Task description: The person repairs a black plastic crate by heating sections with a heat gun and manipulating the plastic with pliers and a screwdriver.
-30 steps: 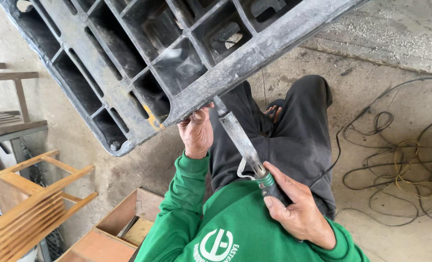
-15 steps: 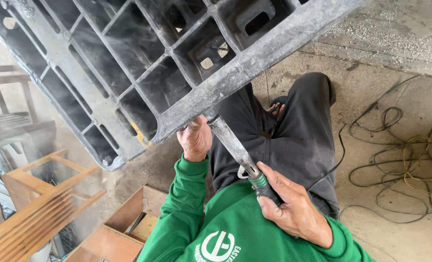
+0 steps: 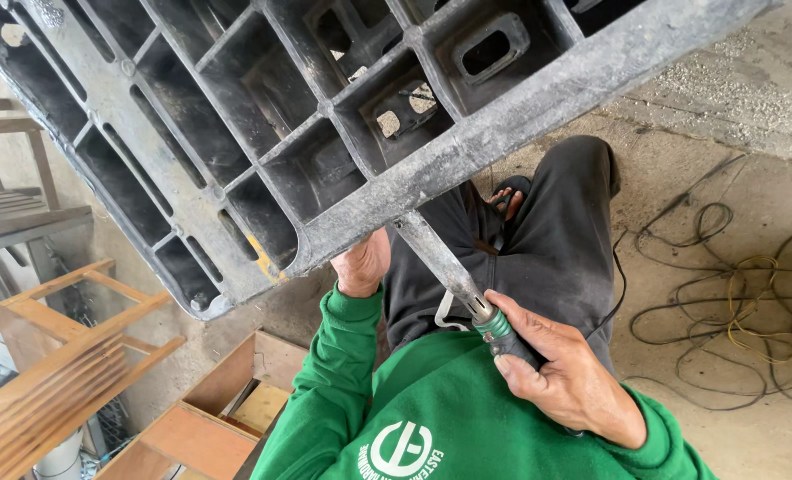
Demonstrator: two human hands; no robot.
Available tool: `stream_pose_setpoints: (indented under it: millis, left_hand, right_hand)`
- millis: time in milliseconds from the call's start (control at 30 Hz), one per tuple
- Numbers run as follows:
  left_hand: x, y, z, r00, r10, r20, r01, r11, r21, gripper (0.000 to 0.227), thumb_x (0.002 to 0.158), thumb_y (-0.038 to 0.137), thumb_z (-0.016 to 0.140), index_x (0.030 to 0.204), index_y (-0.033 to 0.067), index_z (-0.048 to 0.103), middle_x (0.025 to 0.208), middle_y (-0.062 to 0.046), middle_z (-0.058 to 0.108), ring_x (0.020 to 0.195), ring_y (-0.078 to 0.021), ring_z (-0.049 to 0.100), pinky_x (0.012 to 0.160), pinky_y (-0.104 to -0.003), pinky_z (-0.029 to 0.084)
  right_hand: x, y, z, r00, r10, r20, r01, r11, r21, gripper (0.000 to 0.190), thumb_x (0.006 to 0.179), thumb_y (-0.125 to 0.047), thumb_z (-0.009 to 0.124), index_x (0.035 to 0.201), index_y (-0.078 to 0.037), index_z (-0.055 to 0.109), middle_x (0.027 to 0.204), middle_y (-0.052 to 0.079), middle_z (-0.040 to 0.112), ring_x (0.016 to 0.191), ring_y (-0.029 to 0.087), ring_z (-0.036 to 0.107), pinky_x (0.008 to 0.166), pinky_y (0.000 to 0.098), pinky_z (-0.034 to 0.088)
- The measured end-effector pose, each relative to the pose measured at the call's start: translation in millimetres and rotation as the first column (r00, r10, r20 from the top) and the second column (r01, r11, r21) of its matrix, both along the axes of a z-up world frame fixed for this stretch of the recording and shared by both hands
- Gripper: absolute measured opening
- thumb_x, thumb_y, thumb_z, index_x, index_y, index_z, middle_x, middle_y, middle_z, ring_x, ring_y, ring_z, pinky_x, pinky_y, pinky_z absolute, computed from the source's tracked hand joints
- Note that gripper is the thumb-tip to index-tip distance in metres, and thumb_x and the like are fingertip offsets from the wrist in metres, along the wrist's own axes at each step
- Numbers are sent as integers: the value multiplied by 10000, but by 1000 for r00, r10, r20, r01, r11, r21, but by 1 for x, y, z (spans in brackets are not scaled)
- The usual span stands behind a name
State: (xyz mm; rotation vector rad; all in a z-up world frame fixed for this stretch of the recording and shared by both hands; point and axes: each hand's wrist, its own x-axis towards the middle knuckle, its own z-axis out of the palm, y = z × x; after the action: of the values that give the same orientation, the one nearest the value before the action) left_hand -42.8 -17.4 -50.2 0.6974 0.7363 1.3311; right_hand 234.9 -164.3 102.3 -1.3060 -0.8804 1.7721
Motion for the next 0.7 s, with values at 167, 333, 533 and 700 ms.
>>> stream_pose_setpoints:
  millis: [167, 333, 533, 700]
  left_hand:
    - [-17, -9, -21, 1000, -24, 19, 24, 1000, -16, 213, 1011, 34, 702, 1216, 73, 743, 1287, -65, 731, 1246, -237, 654, 1179, -452, 443]
    - [-33, -17, -44, 998, -10, -61, 7, 999, -45, 175, 1067, 87, 645, 1211, 61, 743, 1267, -57, 735, 1203, -202, 652, 1118, -389, 462]
    - [-35, -16, -47, 997, -46, 59, 51, 996, -74, 201, 1078, 147, 610, 1220, 65, 729, 1282, -55, 727, 1228, -209, 648, 1145, -383, 459]
    - [-40, -19, -45, 609, 99, -787, 132, 966, 224, 228, 1052, 116, 636, 1274, 66, 656, 1297, -42, 687, 1170, -184, 642, 1022, -334, 506]
  right_hand:
    - [8, 7, 2, 995, 45, 85, -48, 998, 35, 688, 841, -61, 699, 1491, -20, 481, 1188, 83, 729, 1006, 131, 659, 918, 248, 490]
    - [15, 16, 8, 988, 86, 126, -87, 996, 7, 694, 840, -84, 703, 1496, -45, 481, 1145, 70, 746, 994, 115, 670, 914, 238, 494]
    - [29, 22, 17, 984, 148, 104, -131, 980, -149, 677, 856, -100, 685, 1501, -65, 481, 1069, 34, 722, 845, 115, 577, 746, 227, 488]
    - [50, 16, -1, 977, 190, -100, -208, 956, -208, 733, 907, -108, 665, 1601, -106, 428, 860, 39, 584, 737, 135, 493, 676, 268, 497]
